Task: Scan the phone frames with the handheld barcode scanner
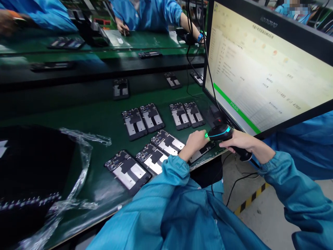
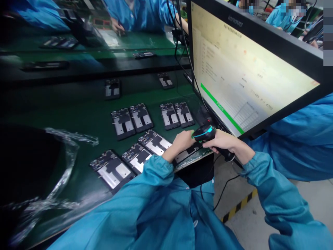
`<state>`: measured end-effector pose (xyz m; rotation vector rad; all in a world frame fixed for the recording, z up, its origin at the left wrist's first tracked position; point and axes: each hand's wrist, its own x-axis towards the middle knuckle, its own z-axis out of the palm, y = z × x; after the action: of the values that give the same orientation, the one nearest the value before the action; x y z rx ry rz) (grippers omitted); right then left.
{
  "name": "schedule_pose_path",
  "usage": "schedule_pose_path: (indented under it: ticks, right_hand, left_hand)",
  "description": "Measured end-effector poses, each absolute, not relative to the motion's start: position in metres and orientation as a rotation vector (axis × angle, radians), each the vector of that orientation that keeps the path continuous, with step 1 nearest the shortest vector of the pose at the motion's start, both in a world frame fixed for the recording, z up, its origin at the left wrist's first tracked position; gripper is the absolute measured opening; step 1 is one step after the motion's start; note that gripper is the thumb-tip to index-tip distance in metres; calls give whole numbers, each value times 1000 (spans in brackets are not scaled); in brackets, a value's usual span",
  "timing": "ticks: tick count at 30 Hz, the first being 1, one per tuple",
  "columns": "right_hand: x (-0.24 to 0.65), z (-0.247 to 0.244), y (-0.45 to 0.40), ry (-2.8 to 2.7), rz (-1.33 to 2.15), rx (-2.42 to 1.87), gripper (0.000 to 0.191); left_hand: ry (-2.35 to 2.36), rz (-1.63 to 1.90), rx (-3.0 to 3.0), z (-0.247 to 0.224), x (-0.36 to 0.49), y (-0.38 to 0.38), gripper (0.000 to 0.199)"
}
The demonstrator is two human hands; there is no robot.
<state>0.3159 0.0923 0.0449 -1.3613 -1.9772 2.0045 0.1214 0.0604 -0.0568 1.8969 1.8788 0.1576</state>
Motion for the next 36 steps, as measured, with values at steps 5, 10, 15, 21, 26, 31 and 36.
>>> schedule_pose_path:
  ticks: [5, 10, 15, 21, 26, 31, 36]
  right_hand:
    - [315, 51, 87, -1947, 1985, -1399, 30]
    - [318, 51, 82, -1950, 1978, -1390, 31]
    - [322, 48, 79, -1906, 1959, -1375, 28]
    - [333, 39, 78, -1713, 1907, -1389, 26]
    - [342, -6, 51, -1360, 1874, -1399, 43]
    - [326, -43, 28, -1208, 1944, -1221, 57]
    - [316, -50, 44, -1228, 1957, -1136, 50]
  left_hand:
    - [1881, 156, 1907, -59, 121, 61, 29]
    - [1871, 163, 1914, -57, 120, 60, 31]
    - [1878, 199, 1902, -56, 124, 60, 35]
    - [1750, 362, 1763, -54, 110, 59, 44]
    - [1207, 547, 1609, -59, 74, 49, 106]
    - [1385, 562, 1863, -63, 88, 38, 85]
    - [1749, 493, 2133, -68, 109, 35, 48]
